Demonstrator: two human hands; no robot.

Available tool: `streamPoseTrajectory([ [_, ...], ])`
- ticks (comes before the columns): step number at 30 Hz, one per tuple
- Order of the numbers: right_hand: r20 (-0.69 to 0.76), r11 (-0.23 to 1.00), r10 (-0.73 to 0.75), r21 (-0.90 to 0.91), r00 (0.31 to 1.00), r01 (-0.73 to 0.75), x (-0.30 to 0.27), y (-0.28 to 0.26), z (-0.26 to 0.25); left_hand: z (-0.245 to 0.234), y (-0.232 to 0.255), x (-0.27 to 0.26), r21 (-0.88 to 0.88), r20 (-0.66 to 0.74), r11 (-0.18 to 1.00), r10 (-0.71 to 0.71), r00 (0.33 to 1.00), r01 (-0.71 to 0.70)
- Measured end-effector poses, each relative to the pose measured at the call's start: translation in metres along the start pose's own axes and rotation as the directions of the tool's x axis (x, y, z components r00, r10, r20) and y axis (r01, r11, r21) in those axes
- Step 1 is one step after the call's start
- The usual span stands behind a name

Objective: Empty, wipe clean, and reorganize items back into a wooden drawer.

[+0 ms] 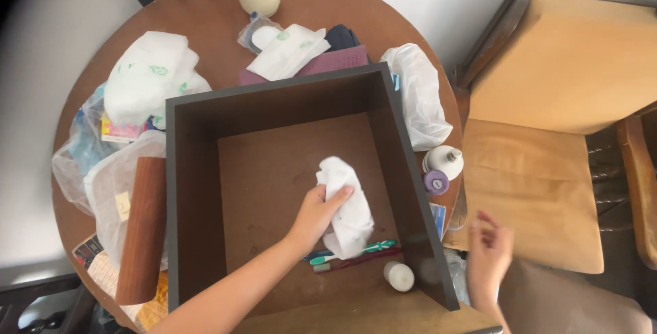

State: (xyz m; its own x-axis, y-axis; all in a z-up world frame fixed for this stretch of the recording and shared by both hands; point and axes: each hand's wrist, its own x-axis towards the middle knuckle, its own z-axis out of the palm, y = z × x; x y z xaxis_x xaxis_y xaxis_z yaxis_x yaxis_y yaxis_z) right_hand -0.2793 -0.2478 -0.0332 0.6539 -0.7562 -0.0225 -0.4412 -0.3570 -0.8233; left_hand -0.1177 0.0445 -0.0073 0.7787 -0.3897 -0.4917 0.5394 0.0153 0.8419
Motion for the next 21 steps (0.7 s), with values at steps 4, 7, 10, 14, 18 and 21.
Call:
streamPoseTrajectory([
  [4,0.006,0.953,-0.212,0.225,0.977,0.205,-0.002,-0.098,-0.045,0.040,0.098,-0.044,-0.235,0.158,0.970,0.104,0.982,-0.065],
  [7,0.280,0.842,-0.443,0.457,0.852,0.288,-0.002,-0.168,-0.055,0.057,0.136,-0.059,-0.490,0.471,0.859,0.115,0.875,0.150],
  [10,0.540,0.889,-0.448,0.355,0.713,0.289,0.007,-0.154,-0.049,0.052,0.114,-0.035,-0.506,0.523,0.845,0.142,0.841,0.171],
  [14,0.362,0.797,-0.603,0.310,0.711,0.519,0.006,-0.160,-0.053,0.006,0.001,0.016,0.653,0.399,0.653,0.134,0.907,-0.383],
  [18,0.287,0.721,-0.442,0.677,0.850,0.147,-0.003,-0.151,-0.062,0.003,-0.060,-0.013,0.866,0.500,-0.019,0.016,0.866,-0.500],
  [21,0.367,0.564,-0.122,0.790,0.922,-0.240,-0.003,-0.122,-0.063,0.006,-0.103,-0.007,0.779,0.570,-0.294,-0.035,0.821,-0.554],
])
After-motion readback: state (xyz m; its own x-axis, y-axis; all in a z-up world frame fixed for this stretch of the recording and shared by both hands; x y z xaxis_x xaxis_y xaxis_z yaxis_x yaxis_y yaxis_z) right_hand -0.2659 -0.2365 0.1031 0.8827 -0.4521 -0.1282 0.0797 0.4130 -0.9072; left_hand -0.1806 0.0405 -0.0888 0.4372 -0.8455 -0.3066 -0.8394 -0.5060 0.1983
